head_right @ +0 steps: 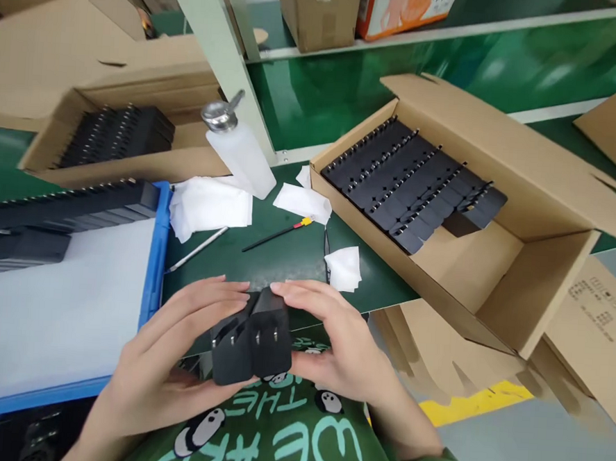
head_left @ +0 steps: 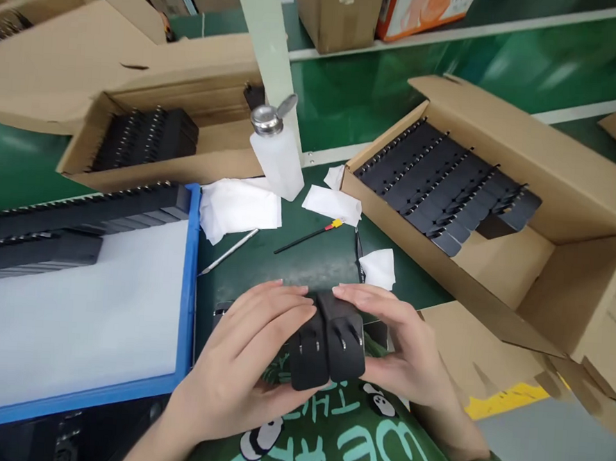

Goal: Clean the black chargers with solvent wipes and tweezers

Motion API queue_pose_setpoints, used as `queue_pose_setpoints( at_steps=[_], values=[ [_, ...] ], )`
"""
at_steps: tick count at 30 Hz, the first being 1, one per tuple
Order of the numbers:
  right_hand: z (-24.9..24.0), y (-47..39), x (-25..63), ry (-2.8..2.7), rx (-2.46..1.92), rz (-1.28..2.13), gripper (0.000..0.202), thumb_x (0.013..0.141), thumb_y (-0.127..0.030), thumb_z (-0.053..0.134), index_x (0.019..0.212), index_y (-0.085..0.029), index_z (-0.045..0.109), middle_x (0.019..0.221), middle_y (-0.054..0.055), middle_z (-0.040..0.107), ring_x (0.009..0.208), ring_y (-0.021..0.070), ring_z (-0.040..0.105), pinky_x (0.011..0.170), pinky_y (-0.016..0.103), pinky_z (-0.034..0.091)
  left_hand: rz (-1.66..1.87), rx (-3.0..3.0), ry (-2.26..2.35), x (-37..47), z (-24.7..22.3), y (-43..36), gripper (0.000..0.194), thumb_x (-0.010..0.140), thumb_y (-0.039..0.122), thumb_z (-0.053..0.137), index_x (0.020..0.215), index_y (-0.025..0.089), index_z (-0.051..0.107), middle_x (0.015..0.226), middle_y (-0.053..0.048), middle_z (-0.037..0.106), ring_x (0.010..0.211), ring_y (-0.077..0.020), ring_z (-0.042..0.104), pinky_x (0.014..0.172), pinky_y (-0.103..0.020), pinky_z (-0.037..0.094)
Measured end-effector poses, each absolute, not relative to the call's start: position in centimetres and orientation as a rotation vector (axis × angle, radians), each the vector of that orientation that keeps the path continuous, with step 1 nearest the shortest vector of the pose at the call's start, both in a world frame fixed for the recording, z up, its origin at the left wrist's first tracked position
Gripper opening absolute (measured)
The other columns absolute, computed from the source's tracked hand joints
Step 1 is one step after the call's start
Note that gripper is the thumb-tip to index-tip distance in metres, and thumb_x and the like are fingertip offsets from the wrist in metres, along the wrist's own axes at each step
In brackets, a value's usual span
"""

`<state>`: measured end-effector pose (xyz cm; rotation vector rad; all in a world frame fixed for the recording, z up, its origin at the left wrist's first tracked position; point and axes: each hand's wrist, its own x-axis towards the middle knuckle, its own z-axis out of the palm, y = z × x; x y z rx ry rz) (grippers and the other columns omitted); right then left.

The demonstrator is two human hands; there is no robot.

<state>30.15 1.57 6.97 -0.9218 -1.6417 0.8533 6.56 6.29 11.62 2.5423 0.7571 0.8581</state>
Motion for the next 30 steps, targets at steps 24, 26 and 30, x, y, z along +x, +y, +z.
queue_pose_setpoints(
  at_steps=[24, 26, 30],
  values=[
    [11.8, 3.0, 25.7, -1.876, -0.586, 0.533, 0.071, 0.083, -0.023, 0.083, 0.145, -0.019, 0.048, 0.134, 0.019, 0.065, 0.121, 0.0305, 0.065, 0.095, 0.047, 0.057, 1.465, 2.337, 0.613, 3.0, 13.3, 5.3, 0.066, 0.081, 0.052, 0.080, 0.129, 0.012, 0.061, 0.100, -0.018, 0.077, 0.094, -0.0286, 0.077, 0.078, -0.039, 0.067],
    [11.9, 3.1, 25.4, -1.875, -0.570, 0.536, 0.073, 0.082, -0.023, 0.084, 0.145, -0.019, 0.048, 0.133, 0.019, 0.066, 0.118, 0.0298, 0.066, 0.093, 0.045, 0.057, 1.452, 2.341, 0.639, 2.7, 13.4, 5.1, 0.065, 0.082, 0.052, 0.080, 0.129, 0.013, 0.060, 0.100, -0.018, 0.077, 0.094, -0.0283, 0.077, 0.077, -0.039, 0.067],
    [12.2, 3.3, 24.8, -1.854, -0.563, 0.552, 0.073, 0.081, -0.026, 0.085, 0.144, -0.019, 0.049, 0.128, 0.019, 0.068, 0.112, 0.0289, 0.068, 0.087, 0.042, 0.058, 1.418, 2.346, 0.673, 2.2, 13.7, 4.7, 0.064, 0.080, 0.052, 0.081, 0.127, 0.013, 0.060, 0.099, -0.017, 0.077, 0.092, -0.0285, 0.077, 0.077, -0.039, 0.067]
  ],
)
